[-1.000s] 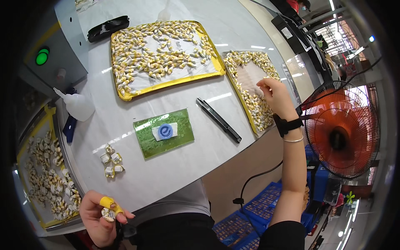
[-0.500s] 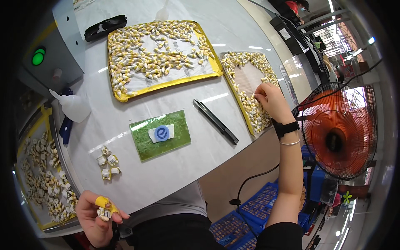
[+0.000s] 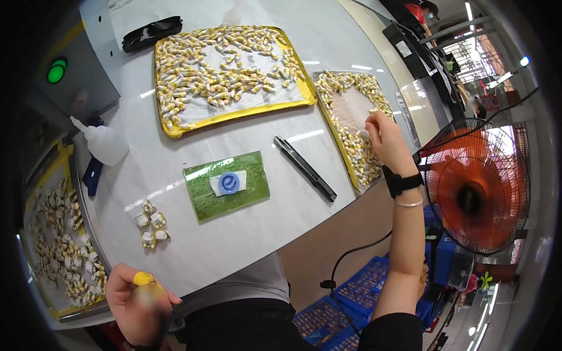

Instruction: The person repeatedly picks up small white and yellow components from a tray, inserts a yellow piece into the white piece, and places the assembled unit onto a tray. The person uses yellow finger cots while handling the components.

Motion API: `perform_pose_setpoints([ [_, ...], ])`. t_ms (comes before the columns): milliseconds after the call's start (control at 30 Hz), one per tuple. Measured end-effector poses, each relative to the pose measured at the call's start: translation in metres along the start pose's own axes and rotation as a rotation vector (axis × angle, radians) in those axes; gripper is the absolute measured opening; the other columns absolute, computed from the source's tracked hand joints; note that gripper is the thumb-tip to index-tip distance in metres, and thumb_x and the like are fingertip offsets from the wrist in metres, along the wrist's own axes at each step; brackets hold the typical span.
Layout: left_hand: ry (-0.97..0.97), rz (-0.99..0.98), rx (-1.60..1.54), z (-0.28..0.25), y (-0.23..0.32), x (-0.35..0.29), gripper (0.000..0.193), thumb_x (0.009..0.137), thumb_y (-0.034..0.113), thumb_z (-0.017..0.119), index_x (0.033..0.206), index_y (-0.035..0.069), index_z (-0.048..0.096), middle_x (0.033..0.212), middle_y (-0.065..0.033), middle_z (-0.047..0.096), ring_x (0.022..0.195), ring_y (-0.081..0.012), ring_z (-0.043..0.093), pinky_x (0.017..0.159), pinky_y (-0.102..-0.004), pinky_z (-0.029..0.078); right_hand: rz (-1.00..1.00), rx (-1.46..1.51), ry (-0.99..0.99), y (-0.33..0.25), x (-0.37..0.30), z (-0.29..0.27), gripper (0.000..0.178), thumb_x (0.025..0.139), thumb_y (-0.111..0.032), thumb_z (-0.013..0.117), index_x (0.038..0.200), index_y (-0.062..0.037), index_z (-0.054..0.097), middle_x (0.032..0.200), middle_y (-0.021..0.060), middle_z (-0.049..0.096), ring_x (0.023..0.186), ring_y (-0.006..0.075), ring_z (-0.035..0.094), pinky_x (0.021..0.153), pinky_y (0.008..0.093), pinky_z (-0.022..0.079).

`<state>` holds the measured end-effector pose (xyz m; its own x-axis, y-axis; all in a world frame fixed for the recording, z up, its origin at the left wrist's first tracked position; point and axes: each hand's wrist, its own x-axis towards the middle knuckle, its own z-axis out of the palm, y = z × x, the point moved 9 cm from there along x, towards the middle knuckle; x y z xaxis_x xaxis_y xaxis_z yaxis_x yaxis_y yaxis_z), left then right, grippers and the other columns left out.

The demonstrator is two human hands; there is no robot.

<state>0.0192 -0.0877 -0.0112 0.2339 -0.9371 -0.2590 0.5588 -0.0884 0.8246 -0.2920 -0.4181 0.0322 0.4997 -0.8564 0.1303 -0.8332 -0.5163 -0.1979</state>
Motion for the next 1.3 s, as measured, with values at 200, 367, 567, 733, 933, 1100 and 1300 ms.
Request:
perform_pose_setpoints([
  [200, 0.113, 0.018, -0.001, -0.008, -0.006, -0.002, 0.05, 0.078, 0.033, 0.074, 0.098, -0.003, 0.045, 0.077, -0.0116, 0.062, 0.069, -0.0172, 0.064, 0.066, -0.0328, 0.057, -0.133, 0.28, 0.285, -0.101, -0.024, -0.032, 0.01, 0.089, 0.0, 0.053, 0.095, 0.0024, 0.06, 0.076, 0.0104, 0.062, 0.072, 0.0152, 0.064, 0.062, 0.0246, 0.048],
  [367, 0.027, 0.024, -0.172, -0.003, -0.01, -0.003, 0.041, 0.077, 0.014, 0.076, 0.1, -0.006, 0.048, 0.088, -0.0158, 0.063, 0.082, -0.0216, 0.067, 0.074, -0.0332, 0.056, -0.541, 0.294, 0.016, -0.213, -0.05, -0.008, 0.022, 0.073, 0.01, 0.064, 0.094, 0.0015, 0.065, 0.077, 0.0114, 0.064, 0.069, 0.024, 0.064, 0.06, 0.0297, 0.051],
  [567, -0.117, 0.142, -0.096, 0.008, -0.002, -0.002, 0.037, 0.077, 0.008, 0.074, 0.1, -0.007, 0.05, 0.088, -0.0187, 0.064, 0.082, -0.0222, 0.067, 0.074, -0.0341, 0.056, -0.791, 0.15, 0.006, -0.246, -0.06, 0.022, 0.026, 0.066, 0.005, 0.064, 0.092, 0.0012, 0.062, 0.081, 0.01, 0.06, 0.072, 0.0235, 0.06, 0.06, 0.0313, 0.05],
  [733, -0.157, 0.21, -0.071, 0.009, 0.0, -0.002, 0.036, 0.076, 0.008, 0.075, 0.1, -0.007, 0.053, 0.086, -0.0196, 0.066, 0.08, -0.0221, 0.067, 0.072, -0.033, 0.055, -0.854, 0.069, -0.008, -0.255, -0.058, 0.031, 0.025, 0.067, 0.001, 0.061, 0.092, 0.0015, 0.06, 0.081, 0.0093, 0.059, 0.073, 0.0231, 0.058, 0.061, 0.0304, 0.05],
  [933, -0.144, 0.25, -0.055, 0.008, 0.003, 0.0, 0.035, 0.074, 0.009, 0.077, 0.098, -0.006, 0.057, 0.086, -0.0188, 0.068, 0.077, -0.0206, 0.067, 0.069, -0.0294, 0.053, -0.875, 0.002, -0.069, -0.265, -0.055, 0.037, 0.023, 0.068, -0.001, 0.06, 0.09, 0.0012, 0.059, 0.079, 0.0075, 0.056, 0.073, 0.0224, 0.056, 0.062, 0.0302, 0.049],
  [1100, 0.005, 0.147, 0.047, 0.006, 0.001, 0.0, 0.05, 0.071, 0.04, 0.077, 0.088, 0.0, 0.052, 0.07, -0.0123, 0.063, 0.066, -0.0191, 0.062, 0.061, -0.0356, 0.056, -0.869, -0.001, -0.134, -0.268, -0.049, 0.04, 0.02, 0.068, 0.0, 0.06, 0.088, -0.0001, 0.059, 0.078, 0.0074, 0.056, 0.074, 0.0227, 0.056, 0.063, 0.0313, 0.049],
  [1300, -0.003, 0.254, 0.143, 0.003, 0.009, -0.002, 0.051, 0.069, 0.039, 0.078, 0.089, 0.001, 0.052, 0.073, -0.0115, 0.064, 0.067, -0.0194, 0.062, 0.063, -0.0352, 0.056, -0.846, 0.002, -0.157, -0.27, -0.046, 0.04, 0.02, 0.067, 0.002, 0.062, 0.087, -0.0013, 0.061, 0.079, 0.0076, 0.058, 0.072, 0.0233, 0.057, 0.061, 0.0319, 0.049],
])
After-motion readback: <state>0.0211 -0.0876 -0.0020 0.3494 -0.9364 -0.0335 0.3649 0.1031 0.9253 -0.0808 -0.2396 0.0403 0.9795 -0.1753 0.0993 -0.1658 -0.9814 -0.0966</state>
